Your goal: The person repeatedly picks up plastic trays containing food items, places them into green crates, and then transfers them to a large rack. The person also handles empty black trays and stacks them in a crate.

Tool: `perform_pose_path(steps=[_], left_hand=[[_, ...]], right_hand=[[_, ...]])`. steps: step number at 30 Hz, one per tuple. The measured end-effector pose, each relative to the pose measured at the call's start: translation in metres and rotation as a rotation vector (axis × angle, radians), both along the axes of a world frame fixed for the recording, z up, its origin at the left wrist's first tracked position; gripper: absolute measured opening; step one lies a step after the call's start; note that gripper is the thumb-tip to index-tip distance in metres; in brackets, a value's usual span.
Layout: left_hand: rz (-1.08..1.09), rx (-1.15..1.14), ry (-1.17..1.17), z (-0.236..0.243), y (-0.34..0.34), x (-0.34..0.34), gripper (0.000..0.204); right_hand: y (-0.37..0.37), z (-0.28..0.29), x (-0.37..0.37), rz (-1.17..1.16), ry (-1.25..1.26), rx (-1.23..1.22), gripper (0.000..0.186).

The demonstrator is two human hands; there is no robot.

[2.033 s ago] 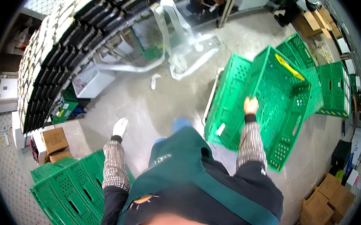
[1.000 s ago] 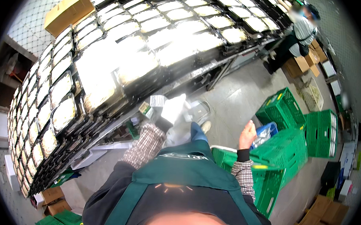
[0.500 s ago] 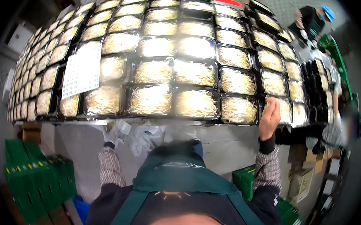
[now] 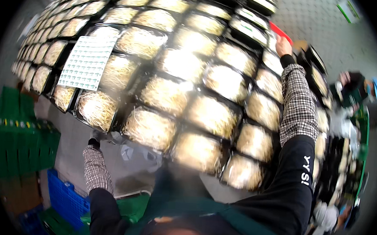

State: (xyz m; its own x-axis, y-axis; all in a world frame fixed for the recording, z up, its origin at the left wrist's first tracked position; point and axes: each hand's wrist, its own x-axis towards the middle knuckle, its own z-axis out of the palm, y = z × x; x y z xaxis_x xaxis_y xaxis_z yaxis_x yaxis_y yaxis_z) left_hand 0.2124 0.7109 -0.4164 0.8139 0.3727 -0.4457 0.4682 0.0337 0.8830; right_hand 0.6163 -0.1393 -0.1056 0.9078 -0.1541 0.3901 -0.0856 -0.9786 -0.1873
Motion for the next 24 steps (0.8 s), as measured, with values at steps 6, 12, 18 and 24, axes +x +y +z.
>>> perform_pose_path(steps=[6,12,18,24], left_hand=[[0.117,0.534,-0.110,0.061,-0.063,-0.044,0.027],[0.161,0.512,-0.260,0.267,-0.232,-0.144,0.025],[0.622,0.145,-0.723,0.356,-0.283,-0.263,0.022],[1.008,-0.067,-0.612,0.340,-0.267,-0.345,0.034]], right_hand=[[-0.098,-0.047,0.180,0.274,0.299,-0.321,0.050],[-0.049,-0.063,0.217,0.323,0.190,-0.860,0.027],[0.001,0.072,0.156,0.158,-0.403,-1.220,0.014],[0.275,0.209,-0.039,0.576,-0.596,-0.584,0.032]])
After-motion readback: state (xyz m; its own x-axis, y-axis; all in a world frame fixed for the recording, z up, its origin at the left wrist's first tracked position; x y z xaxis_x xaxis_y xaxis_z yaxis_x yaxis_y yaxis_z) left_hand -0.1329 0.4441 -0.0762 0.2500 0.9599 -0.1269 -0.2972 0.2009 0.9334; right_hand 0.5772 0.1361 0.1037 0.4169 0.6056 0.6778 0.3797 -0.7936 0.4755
